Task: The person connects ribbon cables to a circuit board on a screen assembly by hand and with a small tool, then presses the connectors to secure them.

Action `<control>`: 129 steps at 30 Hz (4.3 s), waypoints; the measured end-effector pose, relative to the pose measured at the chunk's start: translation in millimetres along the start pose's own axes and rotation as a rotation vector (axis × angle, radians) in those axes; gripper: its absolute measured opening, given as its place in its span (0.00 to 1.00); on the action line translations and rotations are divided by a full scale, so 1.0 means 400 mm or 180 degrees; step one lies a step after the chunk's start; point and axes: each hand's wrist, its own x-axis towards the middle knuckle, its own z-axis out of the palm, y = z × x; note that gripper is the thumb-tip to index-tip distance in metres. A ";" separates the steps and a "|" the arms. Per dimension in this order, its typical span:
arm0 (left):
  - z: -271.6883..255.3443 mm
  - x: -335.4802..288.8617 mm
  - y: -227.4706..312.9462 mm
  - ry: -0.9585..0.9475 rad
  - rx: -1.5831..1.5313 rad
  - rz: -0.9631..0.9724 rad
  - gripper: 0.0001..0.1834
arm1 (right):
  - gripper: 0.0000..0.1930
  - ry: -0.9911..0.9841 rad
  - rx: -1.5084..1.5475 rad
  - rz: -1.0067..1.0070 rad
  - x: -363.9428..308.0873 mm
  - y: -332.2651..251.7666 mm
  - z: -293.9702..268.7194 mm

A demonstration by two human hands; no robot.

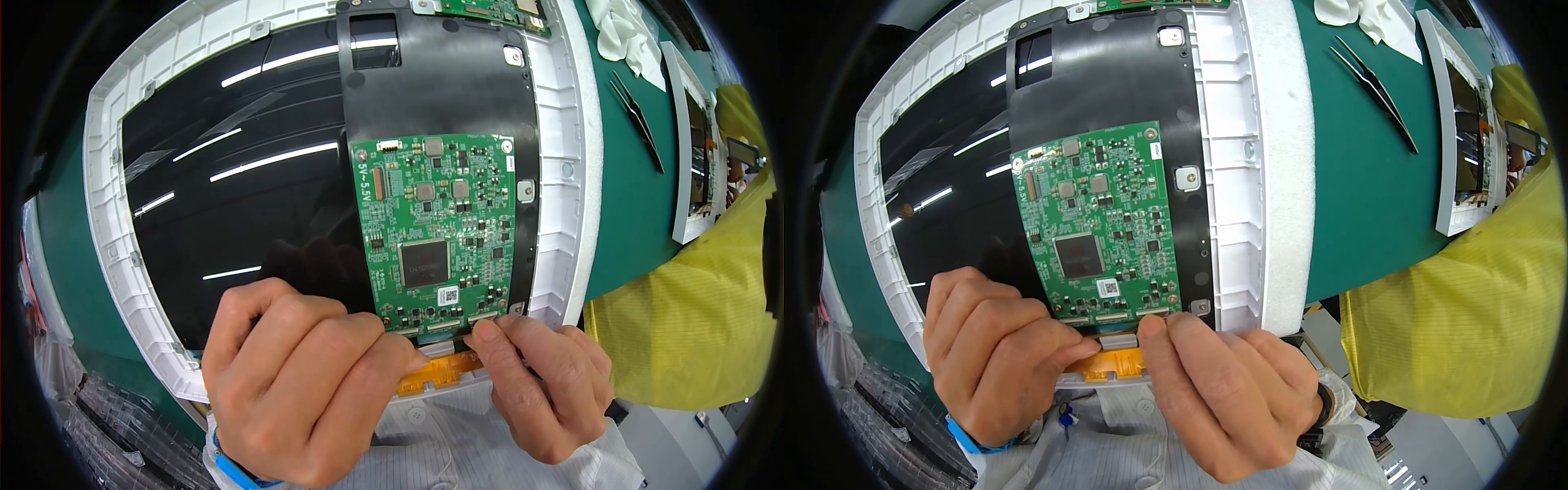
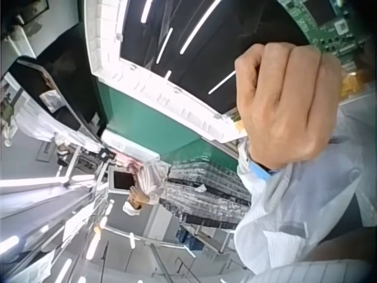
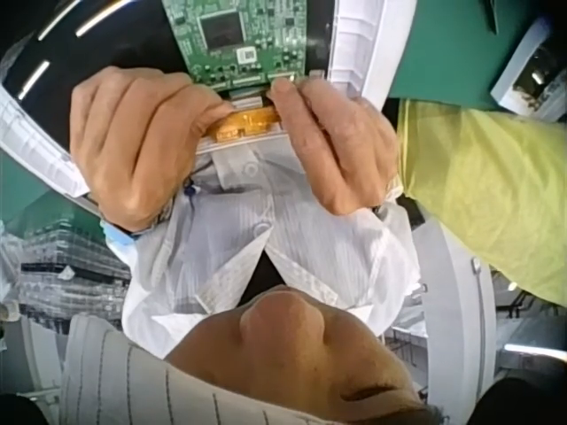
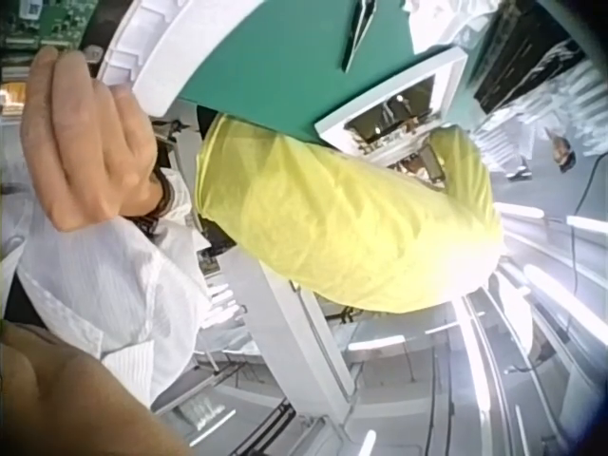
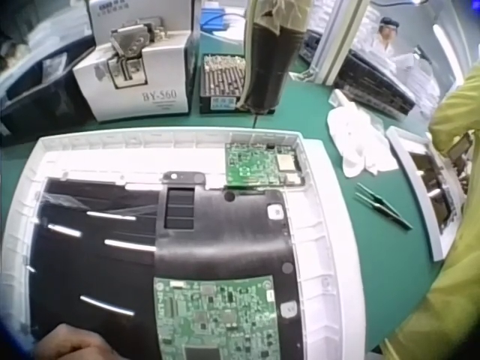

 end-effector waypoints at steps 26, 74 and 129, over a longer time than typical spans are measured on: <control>0.013 -0.004 0.000 0.0152 -0.0053 -0.0042 0.11 | 0.18 -0.0122 -0.0169 -0.0115 0.007 0.002 -0.017; 0.032 0.009 0.062 0.0060 0.0290 -0.0004 0.12 | 0.17 0.0307 -0.0134 0.0321 0.010 -0.015 0.001; 0.028 -0.001 0.057 0.0192 -0.0177 -0.0308 0.17 | 0.18 -0.0303 0.0070 -0.0775 0.038 0.055 -0.015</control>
